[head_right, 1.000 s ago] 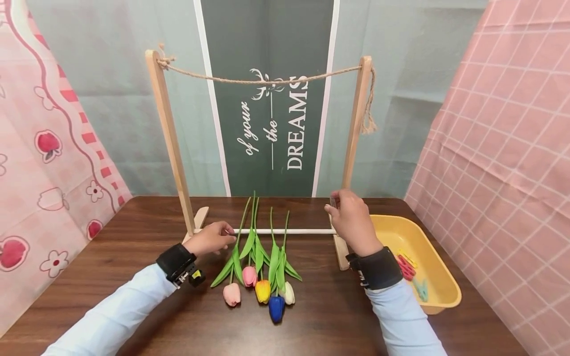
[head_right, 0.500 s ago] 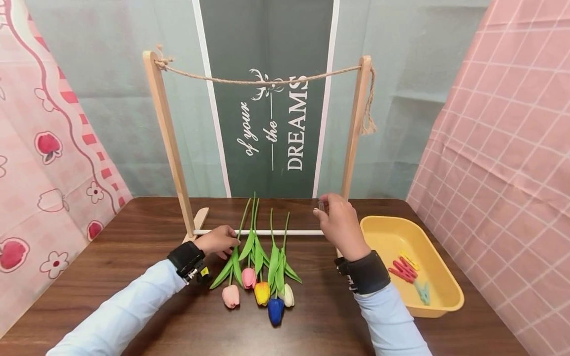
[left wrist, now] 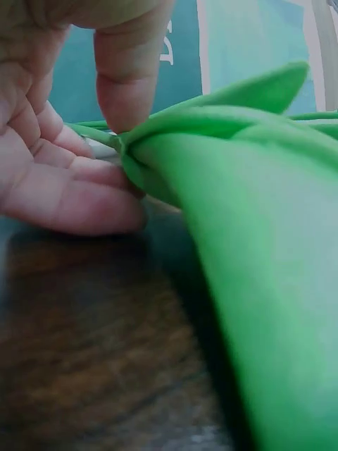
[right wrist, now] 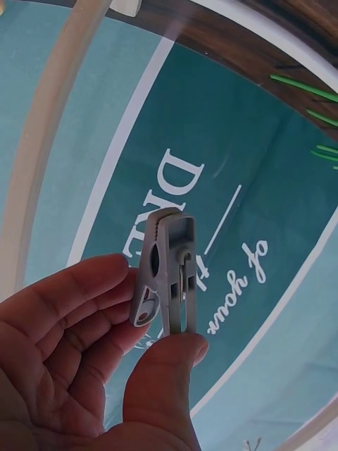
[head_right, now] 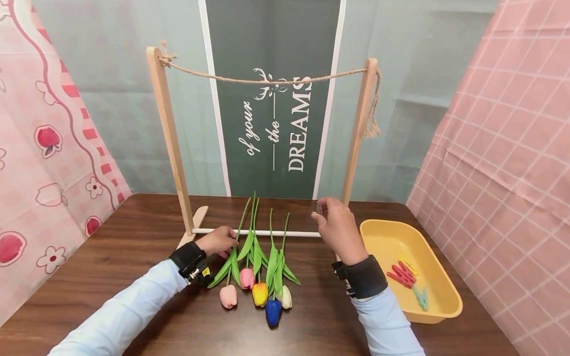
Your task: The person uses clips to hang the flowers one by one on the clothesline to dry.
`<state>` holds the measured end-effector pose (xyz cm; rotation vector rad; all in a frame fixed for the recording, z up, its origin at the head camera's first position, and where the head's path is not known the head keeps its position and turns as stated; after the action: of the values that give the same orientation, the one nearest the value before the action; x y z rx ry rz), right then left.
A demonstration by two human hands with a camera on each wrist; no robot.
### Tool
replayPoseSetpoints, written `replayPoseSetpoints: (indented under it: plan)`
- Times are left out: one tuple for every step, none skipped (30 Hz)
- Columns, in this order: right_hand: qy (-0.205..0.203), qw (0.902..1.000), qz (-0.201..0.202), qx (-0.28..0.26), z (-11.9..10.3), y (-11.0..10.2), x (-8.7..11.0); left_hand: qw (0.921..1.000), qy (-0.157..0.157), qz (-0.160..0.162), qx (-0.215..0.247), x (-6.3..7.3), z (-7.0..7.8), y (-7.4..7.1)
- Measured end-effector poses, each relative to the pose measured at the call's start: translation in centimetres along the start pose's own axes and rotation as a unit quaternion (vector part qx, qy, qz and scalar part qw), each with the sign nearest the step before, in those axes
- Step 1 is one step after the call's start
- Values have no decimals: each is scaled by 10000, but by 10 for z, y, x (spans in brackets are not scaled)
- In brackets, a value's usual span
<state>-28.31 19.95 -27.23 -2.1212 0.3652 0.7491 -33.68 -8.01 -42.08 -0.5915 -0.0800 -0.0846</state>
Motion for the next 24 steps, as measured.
replayPoseSetpoints:
  plan:
    - [13, 10000, -12, -3, 0, 0, 0, 10000, -17, 6, 25, 0, -1, 1]
    - [13, 10000, -19, -5, 0, 1, 0, 10000, -32, 15, 58, 0, -2, 1]
    - [6, 10000, -23, -2, 0, 1, 1, 9999, -37, 30, 102, -1, -3, 2]
    - [-5, 10000, -18, 2, 0, 1, 1, 9999, -52, 47, 155, -1, -4, 2]
    - [-10, 10000, -15, 4, 0, 1, 1, 9997, -81, 58, 215, -2, -5, 2]
    - [-18, 10000, -9, 8, 0, 1, 1, 9996, -90, 72, 267, -2, -6, 2]
    - [-19, 10000, -4, 11, 0, 1, 0, 9994, -92, 89, 313, -2, -6, 2]
    - [-13, 10000, -2, 12, 0, 1, 0, 9992, -86, 101, 374, -2, -6, 2]
    - [-2, 10000, -7, 15, 1, 1, 0, 9989, -97, 97, 441, -2, -6, 1]
    - [15, 10000, -14, 16, 1, 2, 0, 9985, -120, 96, 520, -1, -6, 0]
    - [34, 10000, -25, 22, 1, 3, 0, 9981, -127, 105, 595, -1, -6, -1]
    - [52, 10000, -37, 28, 1, 3, 0, 9976, -132, 124, 669, 0, -5, -3]
    - [68, 10000, -50, 34, 1, 4, 0, 9970, -130, 142, 754, 2, -4, -5]
    - [84, 9999, -64, 40, 2, 4, 0, 9962, -138, 172, 848, 3, -2, -8]
    - [92, 9999, -74, 46, 2, 5, 0, 9954, -130, 196, 931, 4, 0, -10]
    - [96, 9999, -81, 51, 1, 5, 0, 9947, -101, 236, 992, 5, 2, -13]
    - [93, 9999, -88, 58, 1, 5, 0, 9944, -53, 273, 1020, 7, 5, -16]
    - [89, 9999, -93, 63, 1, 6, 1, 9943, 11, 306, 1023, 8, 8, -19]
    - [82, 9999, -92, 64, 0, 6, 1, 9939, 58, 338, 1046, 9, 10, -22]
    - [67, 9999, -88, 67, 0, 6, 1, 9935, 97, 370, 1076, 10, 12, -25]
    - [50, 9999, -89, 71, -1, 6, 1, 9932, 148, 384, 1085, 11, 15, -27]
    - [34, 9999, -89, 72, -1, 7, 1, 9928, 179, 412, 1111, 12, 16, -30]
    - [16, 9999, -87, 74, -2, 7, 1, 9923, 211, 436, 1141, 13, 18, -32]
    - [-5, 9999, -87, 77, -2, 7, 1, 9919, 254, 470, 1155, 14, 19, -34]
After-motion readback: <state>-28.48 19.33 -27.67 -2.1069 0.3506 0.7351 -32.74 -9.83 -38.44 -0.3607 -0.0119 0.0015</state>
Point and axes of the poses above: each hand's wrist, its own x-axis away from the middle knuckle, its own y-axis out of the palm, z = x × y, the point moved 7 cm from there along -x, towards the middle knuckle, and after that the axes turned 13 degrees about z, right-handed, at the moved point
